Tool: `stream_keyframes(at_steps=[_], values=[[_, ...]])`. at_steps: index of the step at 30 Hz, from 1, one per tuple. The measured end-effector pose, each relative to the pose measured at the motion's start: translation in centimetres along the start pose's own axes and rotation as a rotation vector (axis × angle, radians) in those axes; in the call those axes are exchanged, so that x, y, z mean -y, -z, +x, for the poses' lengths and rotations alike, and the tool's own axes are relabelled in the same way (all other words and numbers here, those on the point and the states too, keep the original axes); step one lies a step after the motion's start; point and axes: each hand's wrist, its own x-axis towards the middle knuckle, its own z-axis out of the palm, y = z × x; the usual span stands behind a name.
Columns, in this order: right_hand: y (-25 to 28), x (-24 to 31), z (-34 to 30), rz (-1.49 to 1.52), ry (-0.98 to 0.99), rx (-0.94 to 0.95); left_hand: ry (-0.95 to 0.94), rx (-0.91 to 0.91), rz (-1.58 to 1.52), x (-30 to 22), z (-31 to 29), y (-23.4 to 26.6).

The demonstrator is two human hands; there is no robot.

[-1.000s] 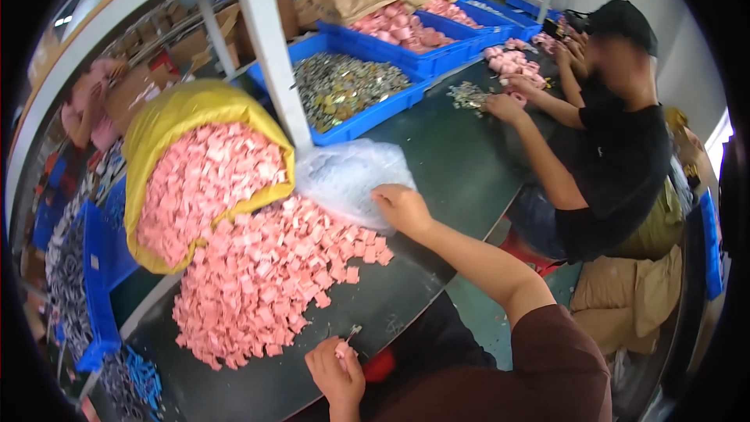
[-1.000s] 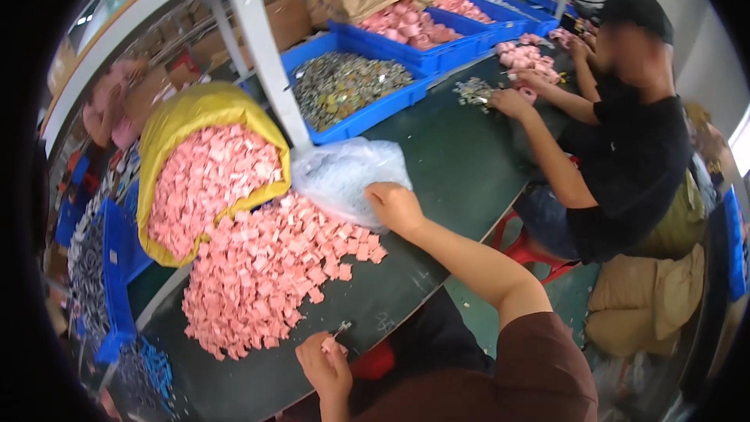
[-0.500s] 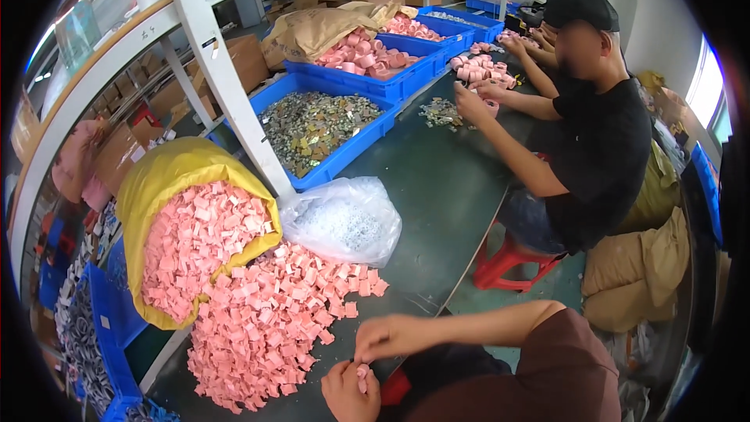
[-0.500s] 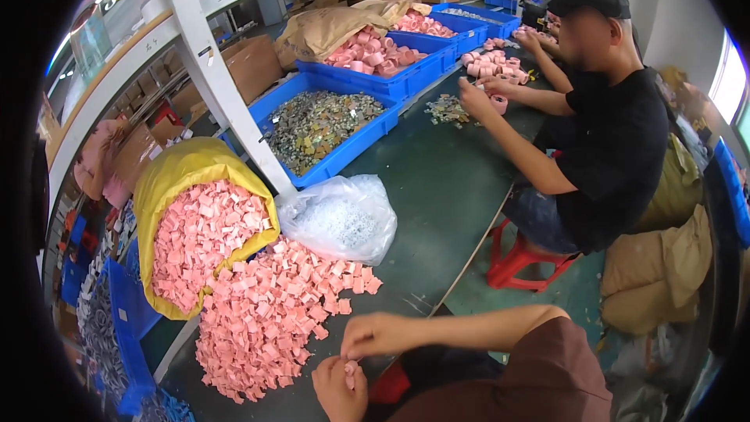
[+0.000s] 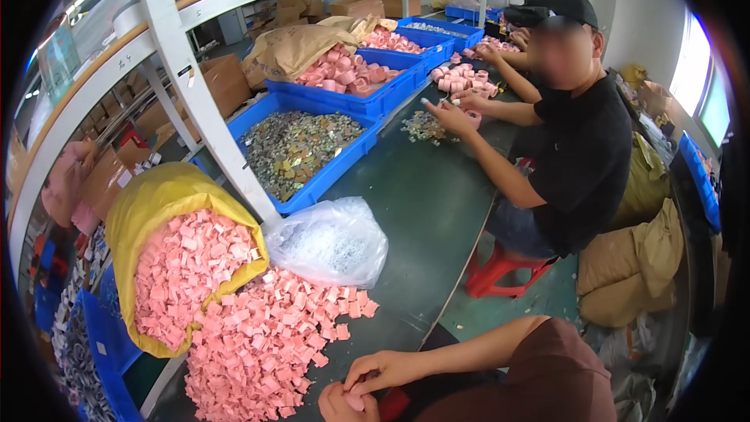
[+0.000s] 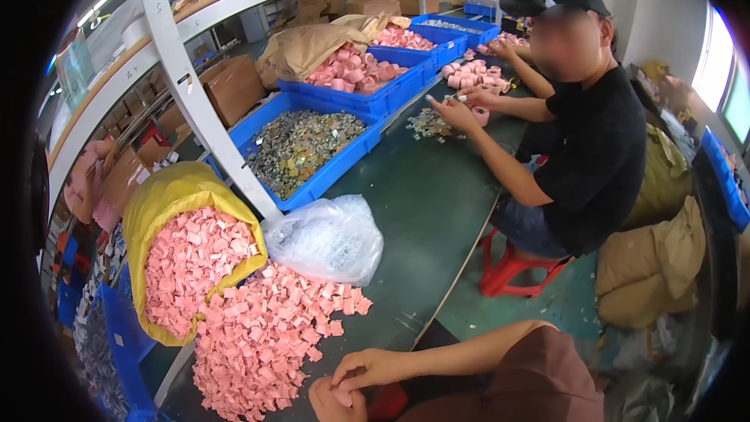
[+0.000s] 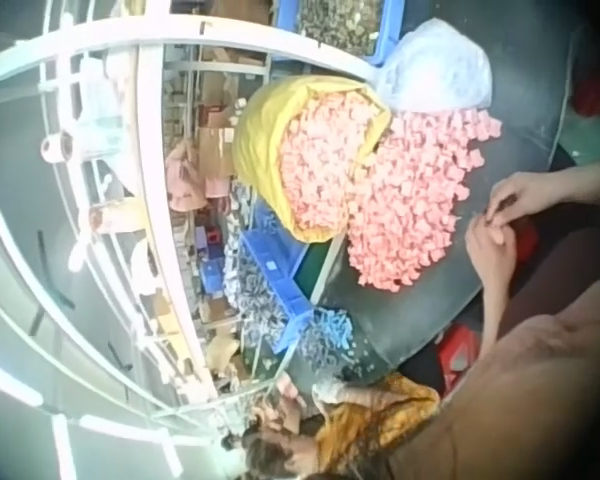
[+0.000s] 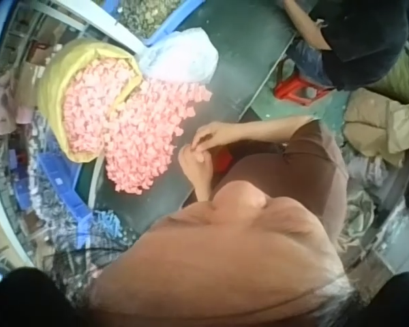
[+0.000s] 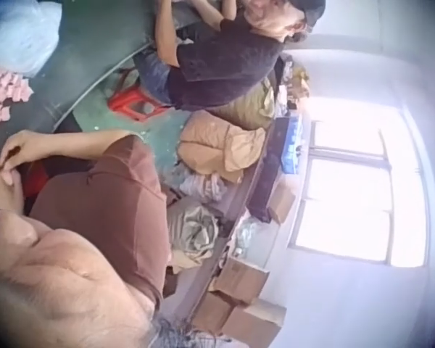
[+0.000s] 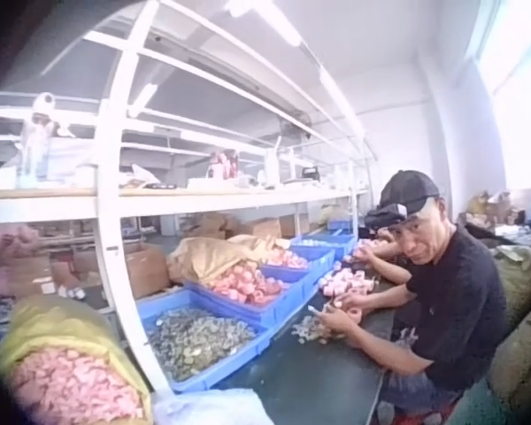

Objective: The person assembles small plastic components and metal parts by hand at a production line station.

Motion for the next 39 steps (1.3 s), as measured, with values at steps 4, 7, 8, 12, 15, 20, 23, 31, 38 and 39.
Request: stream_keyframes(at_steps=[4, 7, 8, 12, 15, 20, 23, 31, 38, 39], values=[[-0.3, -0.5, 0.6, 0.136, -0.089, 0.046, -0.002, -0.050, -0.022, -0.2, 0.0, 0.1], [-0.9, -0.9, 0.6, 0.107, -0.112, 0.008, -0.004, -0.056, -0.039, -0.2, 0.0, 0.0], [-1.2, -1.0, 0.6, 0.072, -0.135, -0.028, -0.006, -0.055, -0.049, -0.1, 0.0, -0.1], [-2.5, -1.4, 0.7, 0.096, -0.170, -0.120, -0.013, -0.096, -0.049, -0.1, 0.1, -0.9], [-2.4, -1.1, 0.7, 0.185, -0.270, -0.197, -0.050, -0.153, -0.008, 0.4, 0.0, -1.7], [-1.1, -1.3, 0.6, 0.338, -0.231, -0.019, -0.016, -0.252, -0.083, 1.4, -1.1, -2.2], [-0.5, -1.9, 0.8, 0.331, -0.227, 0.025, 0.015, -0.192, -0.144, 1.5, -1.0, -2.0], [-0.4, -1.0, 1.1, 0.171, -0.132, 0.075, -0.023, -0.141, -0.139, 1.3, -0.5, -1.0], [-3.5, -3.0, 0.7, -0.134, 0.105, -0.069, -0.083, 0.115, -0.120, 3.3, -1.8, 3.5], [-3.4, -2.1, 0.5, -0.199, 0.141, -0.100, -0.118, 0.026, -0.110, 3.6, -2.5, 4.5]])
